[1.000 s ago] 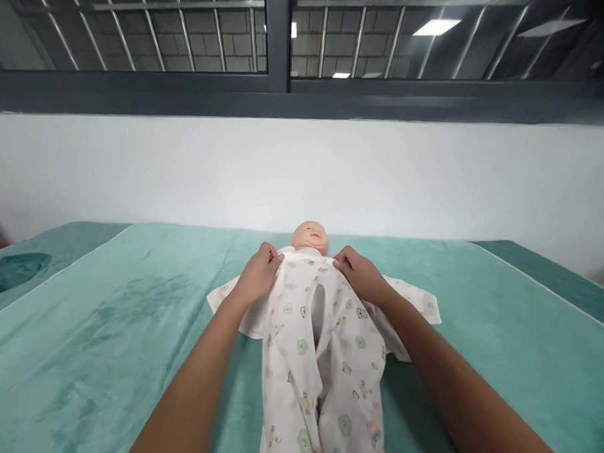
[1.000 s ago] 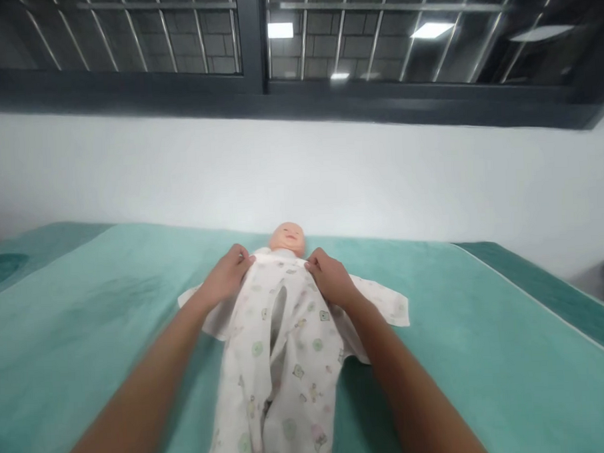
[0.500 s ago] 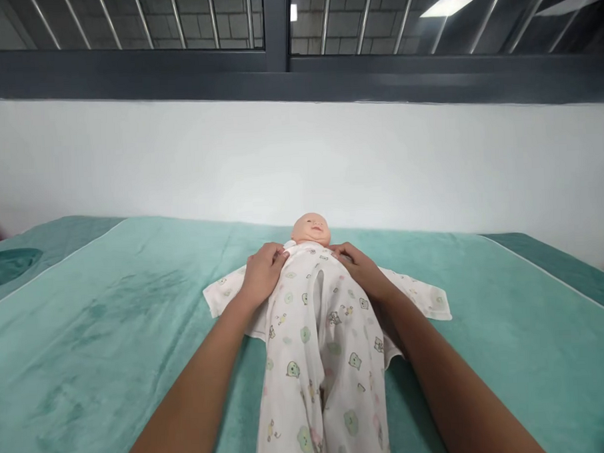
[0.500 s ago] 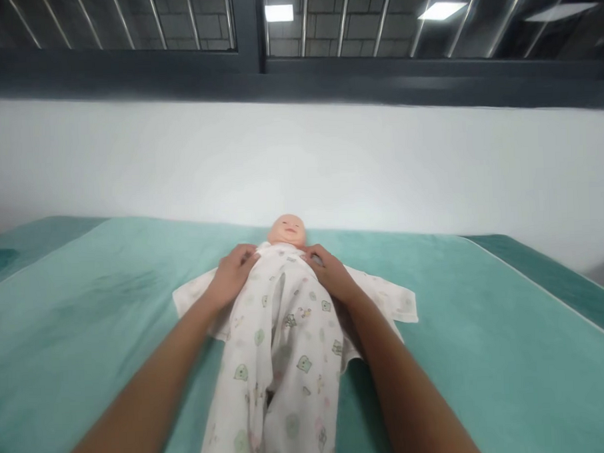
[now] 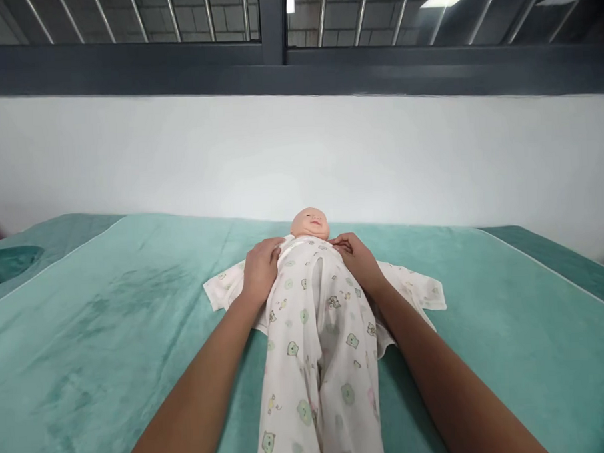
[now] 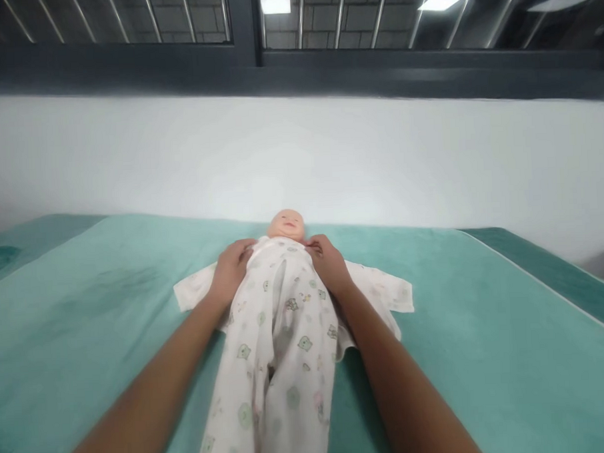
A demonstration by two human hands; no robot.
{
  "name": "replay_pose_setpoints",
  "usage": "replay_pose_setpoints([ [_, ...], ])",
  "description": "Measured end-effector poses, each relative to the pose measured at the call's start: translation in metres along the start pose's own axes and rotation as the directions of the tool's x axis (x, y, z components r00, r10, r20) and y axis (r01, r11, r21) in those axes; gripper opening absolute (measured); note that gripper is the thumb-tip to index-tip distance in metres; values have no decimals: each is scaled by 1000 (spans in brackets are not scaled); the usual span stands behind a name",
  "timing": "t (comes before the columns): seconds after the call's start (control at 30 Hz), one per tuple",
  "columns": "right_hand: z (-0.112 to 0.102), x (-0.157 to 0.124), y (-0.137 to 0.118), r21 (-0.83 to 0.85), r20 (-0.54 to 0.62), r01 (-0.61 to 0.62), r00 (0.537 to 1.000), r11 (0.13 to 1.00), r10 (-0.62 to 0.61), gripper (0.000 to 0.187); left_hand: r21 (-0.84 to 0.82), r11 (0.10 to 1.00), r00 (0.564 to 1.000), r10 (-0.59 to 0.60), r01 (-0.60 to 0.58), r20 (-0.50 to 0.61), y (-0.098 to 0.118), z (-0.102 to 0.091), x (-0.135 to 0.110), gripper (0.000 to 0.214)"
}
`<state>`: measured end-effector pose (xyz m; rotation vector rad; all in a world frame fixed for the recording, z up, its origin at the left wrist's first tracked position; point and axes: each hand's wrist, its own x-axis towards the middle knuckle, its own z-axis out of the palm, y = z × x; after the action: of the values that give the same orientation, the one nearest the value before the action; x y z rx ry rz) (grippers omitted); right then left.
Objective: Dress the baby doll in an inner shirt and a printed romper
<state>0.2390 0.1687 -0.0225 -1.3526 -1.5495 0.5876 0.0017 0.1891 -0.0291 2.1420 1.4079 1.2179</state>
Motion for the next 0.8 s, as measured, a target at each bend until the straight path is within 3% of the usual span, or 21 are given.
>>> replay_pose_setpoints([
  [0.1, -3, -19, -2, -45, -65, 100, 993, 994, -103, 20, 124, 978, 986, 168, -168, 9, 2, -9, -15, 37],
  [0.2, -9, -42, -7, -153, -147, 146, 975, 977, -169, 15, 200, 968, 986, 164, -152, -43, 8, -19, -33, 34],
  [0.27, -14, -56, -10, -170, -163, 61, 983, 984, -89, 11, 171, 984, 998, 56, -53, -9, 12, -24, -44, 29],
  [0.37, -19, -70, -12, -194, -62, -124, 992, 973, 114, 18, 49, 992, 976, -124, 117, 179, 16, -28, -55, 20],
  [0.43, -22, -74, -13, -178, 25, -177, 982, 968, 185, 17, -60, 984, 944, -143, 169, 297, 20, -30, -58, 17],
  [0.5, -24, -76, -15, -55, 113, -201, 972, 978, 206, 17, -186, 954, 923, -158, 234, 350, 25, -32, -59, 17],
  [0.63, -27, -77, -17, 279, 286, -336, 923, 900, 256, 33, -374, 796, 843, -291, 476, 453, 33, -38, -59, 22],
  [0.8, -28, -70, -11, 365, 372, -407, 888, 837, 270, 40, -511, 560, 740, -325, 652, 589, 36, -38, -61, 33],
])
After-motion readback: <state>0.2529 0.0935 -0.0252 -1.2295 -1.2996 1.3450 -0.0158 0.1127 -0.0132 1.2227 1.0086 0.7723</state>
